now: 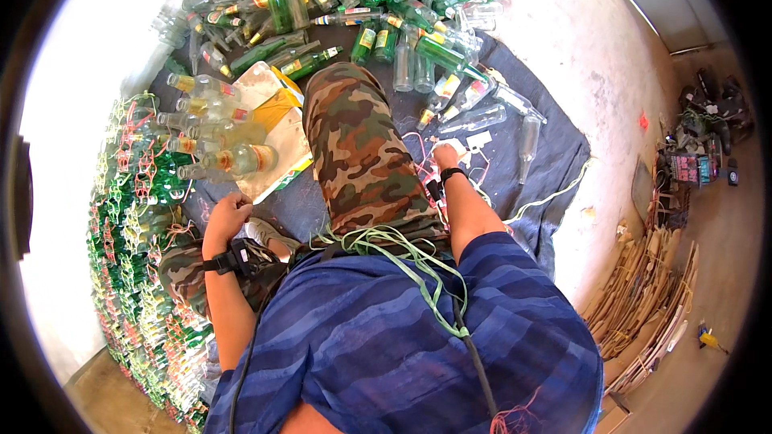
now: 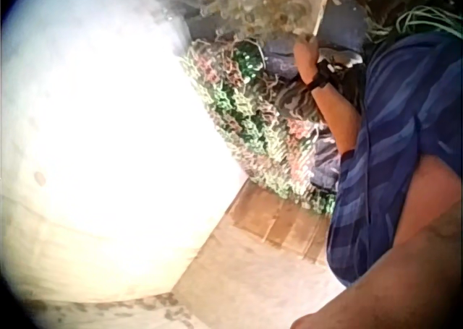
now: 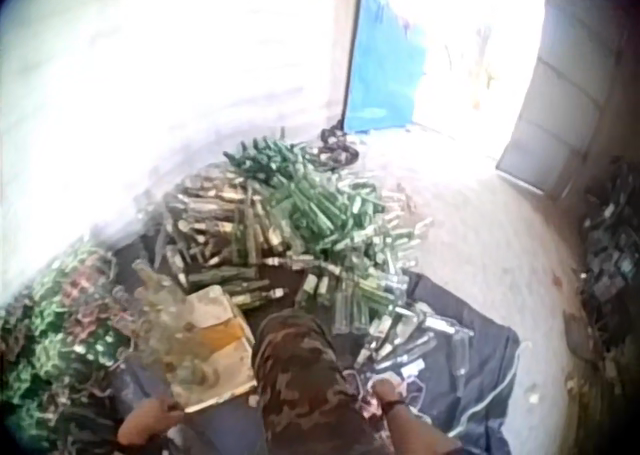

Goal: The person sits on a tarp and arranges green glass bottles on a small wooden board. They then use a pink string to tie the bottles together into a bundle, wrapping the string around the necks and bodies of the bottles and tying a knot to secure them.

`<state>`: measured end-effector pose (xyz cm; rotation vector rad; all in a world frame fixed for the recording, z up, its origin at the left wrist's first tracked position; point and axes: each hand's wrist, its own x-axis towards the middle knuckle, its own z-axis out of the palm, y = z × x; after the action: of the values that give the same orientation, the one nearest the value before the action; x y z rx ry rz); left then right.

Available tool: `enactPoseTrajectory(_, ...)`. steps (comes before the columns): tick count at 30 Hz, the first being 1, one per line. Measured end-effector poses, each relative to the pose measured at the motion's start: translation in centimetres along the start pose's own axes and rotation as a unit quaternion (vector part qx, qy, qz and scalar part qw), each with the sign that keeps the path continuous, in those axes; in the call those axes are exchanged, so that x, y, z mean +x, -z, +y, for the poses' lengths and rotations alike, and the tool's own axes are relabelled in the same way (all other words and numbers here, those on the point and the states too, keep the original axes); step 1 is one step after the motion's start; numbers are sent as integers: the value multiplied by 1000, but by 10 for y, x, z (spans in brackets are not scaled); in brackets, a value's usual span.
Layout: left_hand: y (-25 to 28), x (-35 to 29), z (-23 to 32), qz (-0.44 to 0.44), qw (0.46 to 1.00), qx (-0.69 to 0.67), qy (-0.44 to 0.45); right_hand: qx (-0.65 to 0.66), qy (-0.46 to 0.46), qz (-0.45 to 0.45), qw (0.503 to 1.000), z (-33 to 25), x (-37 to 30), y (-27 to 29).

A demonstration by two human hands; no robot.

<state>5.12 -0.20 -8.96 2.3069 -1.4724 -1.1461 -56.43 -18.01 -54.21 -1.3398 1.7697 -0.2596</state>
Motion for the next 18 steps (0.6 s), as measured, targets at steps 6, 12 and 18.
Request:
enactPoseTrajectory(6, -4, 5, 4, -23, 998, 14, 48, 160, -131, 69, 976, -84, -16, -3)
enactPoseTrajectory(12, -14, 14, -6, -17, 998, -10, 56, 183, -143, 45, 972, -143, -32, 24)
enactPoseTrajectory(18, -14, 16, -1, -23, 999, 1, 49, 237, -207, 10, 949, -148, -25, 27)
